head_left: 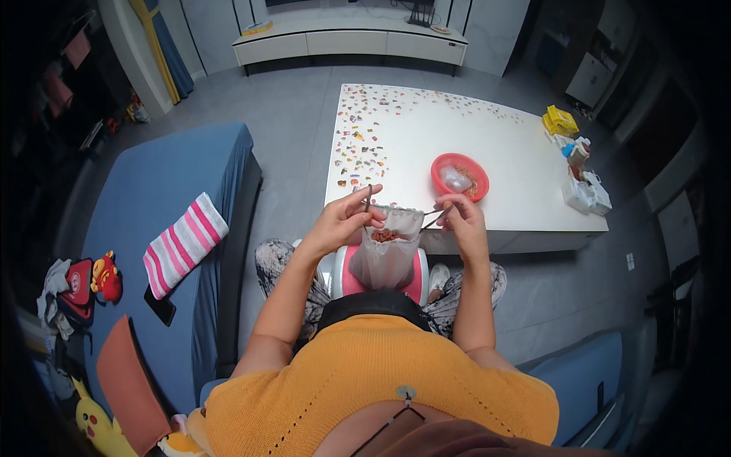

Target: The person pours peanuts from a plastic bag into two bowls, then uses a metal wire to tie the opening of the bag closed.

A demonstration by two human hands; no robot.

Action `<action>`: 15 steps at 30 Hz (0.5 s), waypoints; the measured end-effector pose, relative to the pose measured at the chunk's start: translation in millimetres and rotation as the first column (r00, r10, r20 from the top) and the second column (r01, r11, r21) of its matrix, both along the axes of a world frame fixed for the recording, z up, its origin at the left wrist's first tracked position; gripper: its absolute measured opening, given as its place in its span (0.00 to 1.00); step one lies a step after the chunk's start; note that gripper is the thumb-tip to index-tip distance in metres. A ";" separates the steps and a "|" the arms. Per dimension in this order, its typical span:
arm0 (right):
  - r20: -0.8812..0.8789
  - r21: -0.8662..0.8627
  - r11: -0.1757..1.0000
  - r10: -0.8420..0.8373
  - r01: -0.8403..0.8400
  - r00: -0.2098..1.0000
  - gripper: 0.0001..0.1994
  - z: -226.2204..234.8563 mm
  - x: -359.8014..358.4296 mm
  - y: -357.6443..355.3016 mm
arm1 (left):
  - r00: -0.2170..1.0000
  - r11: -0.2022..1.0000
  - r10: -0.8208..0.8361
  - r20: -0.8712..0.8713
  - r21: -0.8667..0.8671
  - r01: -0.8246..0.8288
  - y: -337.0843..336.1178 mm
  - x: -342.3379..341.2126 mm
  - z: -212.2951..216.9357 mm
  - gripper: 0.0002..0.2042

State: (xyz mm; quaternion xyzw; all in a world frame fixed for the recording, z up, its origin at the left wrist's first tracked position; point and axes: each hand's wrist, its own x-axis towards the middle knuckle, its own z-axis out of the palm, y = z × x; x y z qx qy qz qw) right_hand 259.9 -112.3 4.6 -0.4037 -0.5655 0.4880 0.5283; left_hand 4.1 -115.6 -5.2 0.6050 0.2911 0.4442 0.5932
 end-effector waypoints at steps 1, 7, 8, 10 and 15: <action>0.046 0.034 0.999 -0.027 0.026 0.999 0.07 -3.5 2.6 1.2 | 1.000 1.000 0.019 -0.012 0.015 -0.019 0.4 -0.2 -1.6 0.19; 0.097 -0.038 0.999 -0.030 0.034 0.995 0.06 -6.5 15.5 0.4 | 0.996 0.997 0.073 0.057 0.023 -0.074 -2.8 3.9 6.8 0.12; 0.077 -0.029 0.999 -0.015 0.017 0.997 0.06 -4.8 13.5 0.5 | 0.995 0.997 0.078 0.069 0.011 -0.079 -3.5 6.3 9.8 0.12; 0.042 -0.013 1.000 0.010 -0.010 0.999 0.06 -3.2 9.3 -1.3 | 0.991 0.996 0.081 0.102 -0.055 -0.076 -5.7 10.8 16.7 0.12; 0.050 -0.073 0.990 0.124 -0.120 0.991 0.07 -16.2 6.2 -3.7 | 0.969 0.946 0.115 0.218 -0.322 -0.039 -3.0 16.2 34.3 0.11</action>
